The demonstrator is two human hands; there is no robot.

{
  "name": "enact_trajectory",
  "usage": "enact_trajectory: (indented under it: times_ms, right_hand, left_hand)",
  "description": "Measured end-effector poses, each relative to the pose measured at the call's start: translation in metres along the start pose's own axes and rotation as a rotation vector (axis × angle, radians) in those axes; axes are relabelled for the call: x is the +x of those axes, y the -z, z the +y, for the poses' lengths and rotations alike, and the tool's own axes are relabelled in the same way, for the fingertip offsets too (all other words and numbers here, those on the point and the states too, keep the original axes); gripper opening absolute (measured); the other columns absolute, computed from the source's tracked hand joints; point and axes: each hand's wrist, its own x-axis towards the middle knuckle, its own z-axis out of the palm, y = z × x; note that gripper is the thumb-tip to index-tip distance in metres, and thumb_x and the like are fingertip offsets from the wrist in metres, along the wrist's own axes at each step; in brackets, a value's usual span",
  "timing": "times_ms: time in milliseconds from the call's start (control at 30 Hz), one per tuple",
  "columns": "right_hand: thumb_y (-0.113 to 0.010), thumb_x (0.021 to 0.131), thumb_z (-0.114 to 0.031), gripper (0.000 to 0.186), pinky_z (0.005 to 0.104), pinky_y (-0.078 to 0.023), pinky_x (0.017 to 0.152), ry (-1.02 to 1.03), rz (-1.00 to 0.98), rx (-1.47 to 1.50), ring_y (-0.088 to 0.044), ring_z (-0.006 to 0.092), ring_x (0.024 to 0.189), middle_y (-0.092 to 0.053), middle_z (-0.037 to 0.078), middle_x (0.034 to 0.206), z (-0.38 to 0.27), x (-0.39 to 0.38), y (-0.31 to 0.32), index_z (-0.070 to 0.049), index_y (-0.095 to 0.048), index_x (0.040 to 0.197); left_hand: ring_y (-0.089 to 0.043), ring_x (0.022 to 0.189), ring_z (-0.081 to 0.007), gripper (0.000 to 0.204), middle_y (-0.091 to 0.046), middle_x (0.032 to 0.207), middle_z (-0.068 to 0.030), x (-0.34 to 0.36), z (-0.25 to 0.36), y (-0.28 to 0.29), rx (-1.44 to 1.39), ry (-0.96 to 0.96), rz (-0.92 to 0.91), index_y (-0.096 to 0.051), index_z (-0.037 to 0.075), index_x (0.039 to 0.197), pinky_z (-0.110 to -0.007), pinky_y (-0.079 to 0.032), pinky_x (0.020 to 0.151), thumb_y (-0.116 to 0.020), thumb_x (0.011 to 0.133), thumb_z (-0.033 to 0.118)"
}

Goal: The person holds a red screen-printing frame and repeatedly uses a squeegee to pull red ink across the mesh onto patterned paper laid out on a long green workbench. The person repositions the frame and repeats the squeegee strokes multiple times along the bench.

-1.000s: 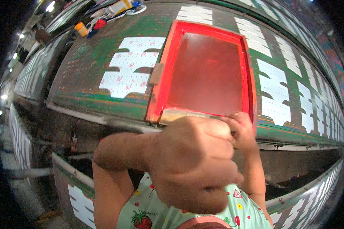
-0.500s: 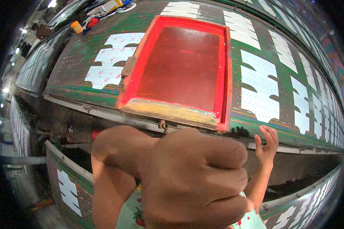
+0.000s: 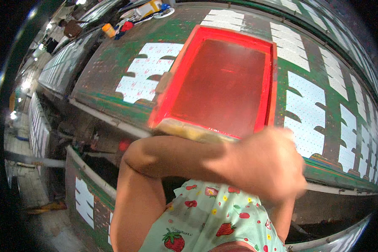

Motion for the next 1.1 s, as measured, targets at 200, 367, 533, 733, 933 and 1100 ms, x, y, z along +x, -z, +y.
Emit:
enact_trajectory:
  times_ms: [200, 367, 533, 733, 933, 1100]
  right_hand:
    - [-0.080, 0.091, 0.003, 0.044, 0.0484, -0.053, 0.115, -0.432, 0.019, 0.055, -0.068, 0.0403, 0.133, -0.074, 0.021, 0.144, -0.013, -0.002, -0.065, 0.001, -0.077, 0.135]
    - [-0.086, 0.090, -0.008, 0.059, 0.0493, -0.055, 0.115, -0.686, -0.092, 0.091, -0.070, 0.0415, 0.131, -0.076, 0.023, 0.140, -0.008, 0.021, -0.107, -0.003, -0.072, 0.147]
    - [-0.086, 0.088, 0.003, 0.069, 0.0439, -0.059, 0.110, -0.794, -0.125, -0.084, -0.076, 0.0359, 0.125, -0.077, 0.021, 0.139, -0.015, 0.043, -0.123, -0.007, -0.068, 0.154]
    - [-0.081, 0.086, 0.008, 0.070, 0.0413, -0.060, 0.106, -0.775, -0.051, -0.054, -0.077, 0.0316, 0.119, -0.078, 0.019, 0.130, -0.017, 0.056, -0.124, -0.009, -0.068, 0.153]
    - [-0.081, 0.083, 0.001, 0.065, 0.0480, -0.059, 0.105, -0.677, 0.007, 0.018, -0.074, 0.0398, 0.121, -0.078, 0.020, 0.128, -0.027, 0.068, -0.098, -0.012, -0.073, 0.146]
    - [-0.078, 0.083, 0.003, 0.062, 0.0454, -0.059, 0.105, -0.702, 0.020, 0.002, -0.074, 0.0376, 0.119, -0.077, 0.019, 0.128, 0.003, 0.072, -0.069, -0.009, -0.074, 0.144]
  left_hand:
    - [-0.076, 0.098, -0.0404, 0.027, -0.080, 0.104, -0.0172, -0.161, -0.154, 0.037, 0.354, 0.725, 0.096, -0.080, 0.003, 0.109, -0.051, -0.060, 0.092, -0.089, 0.089, 0.019]
    - [-0.068, 0.129, -0.0431, 0.067, -0.074, 0.135, -0.0249, -0.348, -0.222, 0.051, 0.786, 1.314, 0.178, -0.067, -0.002, 0.146, -0.053, -0.049, 0.117, -0.091, 0.091, 0.028]
    - [-0.076, 0.110, -0.0250, 0.067, -0.081, 0.125, -0.0170, -0.423, -0.229, 0.041, 0.163, 1.665, 0.451, -0.072, -0.007, 0.139, -0.039, -0.059, 0.099, -0.096, 0.091, 0.033]
    - [-0.071, 0.095, -0.0145, 0.041, -0.081, 0.109, -0.0041, -0.414, -0.225, 0.036, 0.023, 1.654, 0.410, -0.079, -0.002, 0.124, -0.035, -0.058, 0.089, -0.093, 0.091, 0.018]
    - [-0.073, 0.095, -0.0155, 0.040, -0.082, 0.109, -0.0071, -0.412, -0.228, 0.039, -0.090, 1.742, 0.589, -0.081, -0.003, 0.123, -0.035, -0.059, 0.087, -0.091, 0.087, 0.008]
    - [-0.075, 0.099, -0.0182, 0.041, -0.082, 0.115, -0.0093, -0.369, -0.221, 0.026, -0.133, 1.662, 0.697, -0.079, -0.005, 0.129, -0.034, -0.059, 0.094, -0.087, 0.088, 0.000]
